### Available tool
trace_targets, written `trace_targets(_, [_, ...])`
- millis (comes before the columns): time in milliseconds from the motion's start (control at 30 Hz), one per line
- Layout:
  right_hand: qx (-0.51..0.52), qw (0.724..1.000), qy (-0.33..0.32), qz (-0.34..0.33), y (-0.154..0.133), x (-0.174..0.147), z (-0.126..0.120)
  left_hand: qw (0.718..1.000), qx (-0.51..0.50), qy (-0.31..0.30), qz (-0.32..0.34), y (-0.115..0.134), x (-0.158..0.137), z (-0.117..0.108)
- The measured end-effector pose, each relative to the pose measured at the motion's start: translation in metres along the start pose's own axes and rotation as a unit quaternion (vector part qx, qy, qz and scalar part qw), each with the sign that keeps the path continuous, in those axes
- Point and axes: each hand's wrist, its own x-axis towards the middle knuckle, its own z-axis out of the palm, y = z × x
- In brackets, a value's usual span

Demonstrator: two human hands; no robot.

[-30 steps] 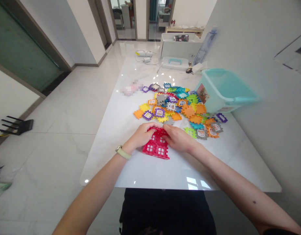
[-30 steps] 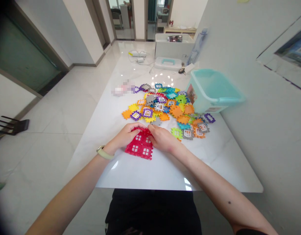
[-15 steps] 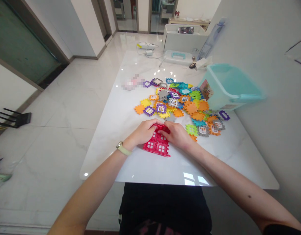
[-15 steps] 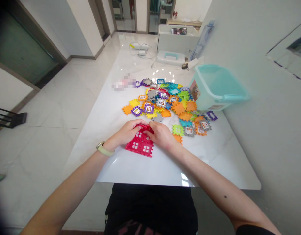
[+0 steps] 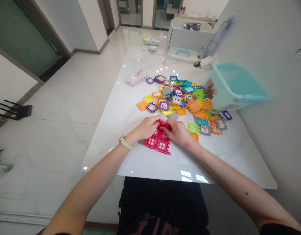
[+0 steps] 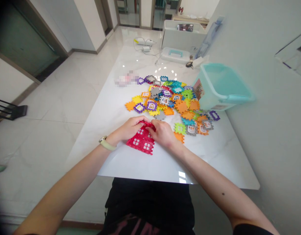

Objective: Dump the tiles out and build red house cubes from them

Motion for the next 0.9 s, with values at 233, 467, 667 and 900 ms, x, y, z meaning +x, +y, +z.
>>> trace_targets(233, [-0.018,1.000,-0.002,-0.006,-0.004,-0.002,0.000,1.000,0.019,-0.008,-0.004,0.001,0.000,-0.003])
trace_targets(467, [0.121,0.987,-0.102,0.008,0.006,-0.010,-0.036,0.999,0.042,0.012,-0.012,0.005,-0.002,-0.008])
trace_targets(667, [0.116,0.990,-0.075,0.025,0.013,-0.022,-0.039,0.995,0.090,0.044,-0.031,0.006,-0.003,-0.015])
trace_targets(900, [0.124,0.984,-0.114,-0.058,0.002,-0.039,-0.051,0.992,0.111,0.049,-0.032,0.009,-0.002,-0.020])
